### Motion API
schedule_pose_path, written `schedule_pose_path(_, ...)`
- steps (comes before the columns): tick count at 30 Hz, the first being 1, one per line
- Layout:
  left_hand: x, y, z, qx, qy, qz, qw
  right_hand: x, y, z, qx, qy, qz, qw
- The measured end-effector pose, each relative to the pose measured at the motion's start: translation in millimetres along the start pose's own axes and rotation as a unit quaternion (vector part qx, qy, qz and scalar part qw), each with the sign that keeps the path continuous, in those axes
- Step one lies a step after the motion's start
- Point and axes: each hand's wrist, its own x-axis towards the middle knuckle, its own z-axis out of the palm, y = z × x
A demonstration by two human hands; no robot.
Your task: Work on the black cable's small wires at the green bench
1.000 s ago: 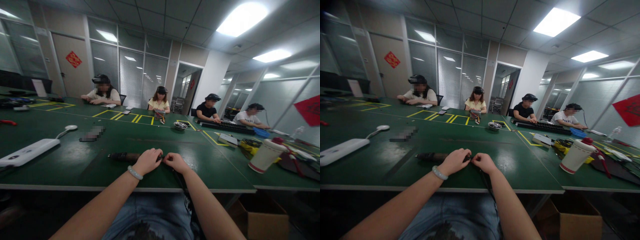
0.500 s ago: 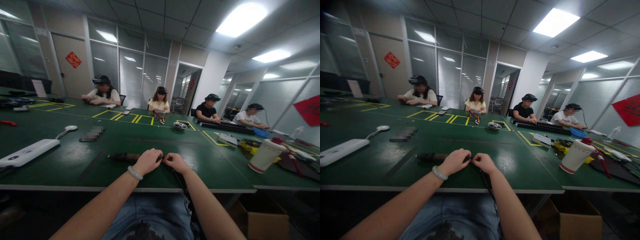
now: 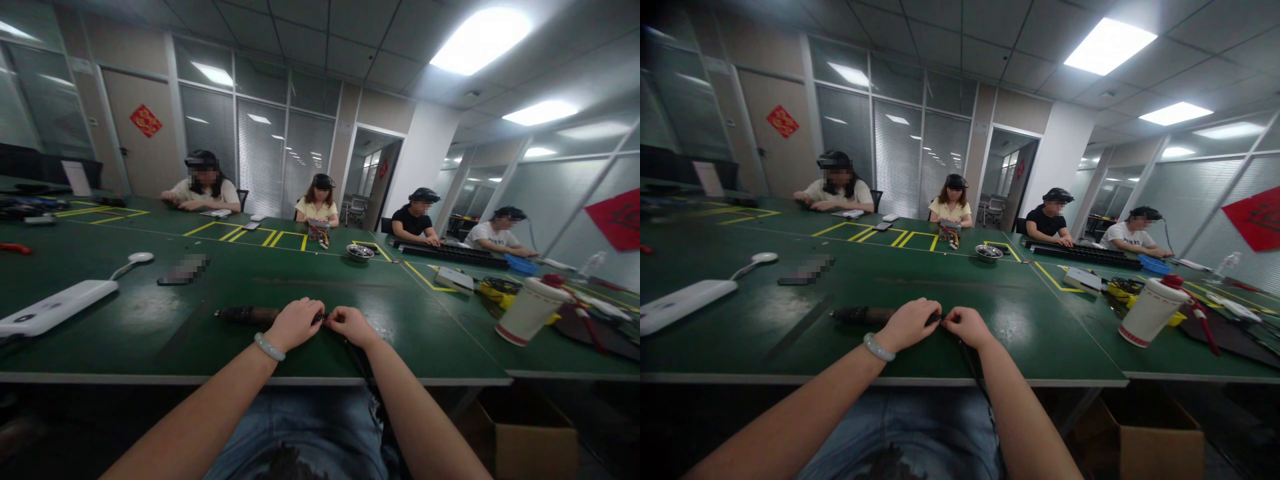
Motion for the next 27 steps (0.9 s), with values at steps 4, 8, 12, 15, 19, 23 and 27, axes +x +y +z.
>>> schedule_pose_path(4,0.1,0.0,0.2,-0.005,0.003,0.004,1.0,-0.6,-2.2,-1.4,0.0,-0.002,-0.003,1.0)
schedule_pose_path(8,0.2,-2.0,2.1,-0.013,0.01,0.023,1.0,-1.0,-3.5,-1.7,0.002,0.0,-0.003,1.0)
schedule_pose_path(12,0.3,-3.1,3.1,-0.009,0.005,0.027,1.0,-0.8,-3.3,-1.0,0.002,-0.002,0.0,1.0)
schedule_pose_path(15,0.1,-2.8,2.3,-0.008,0.004,0.025,1.0,-0.6,-1.7,-0.8,0.007,-0.003,0.002,1.0)
schedule_pose_path(19,0.0,-2.3,1.0,-0.008,0.008,0.022,1.0,-0.2,0.6,-0.8,0.011,-0.005,0.0,1.0)
schedule_pose_path(23,0.3,-2.9,2.8,-0.013,0.013,0.025,1.0,-0.1,1.3,-0.1,0.012,-0.003,-0.002,1.0)
schedule_pose_path(27,0.7,-3.4,4.8,-0.011,0.013,0.028,0.999,-0.1,1.2,0.4,0.015,-0.002,-0.002,1.0)
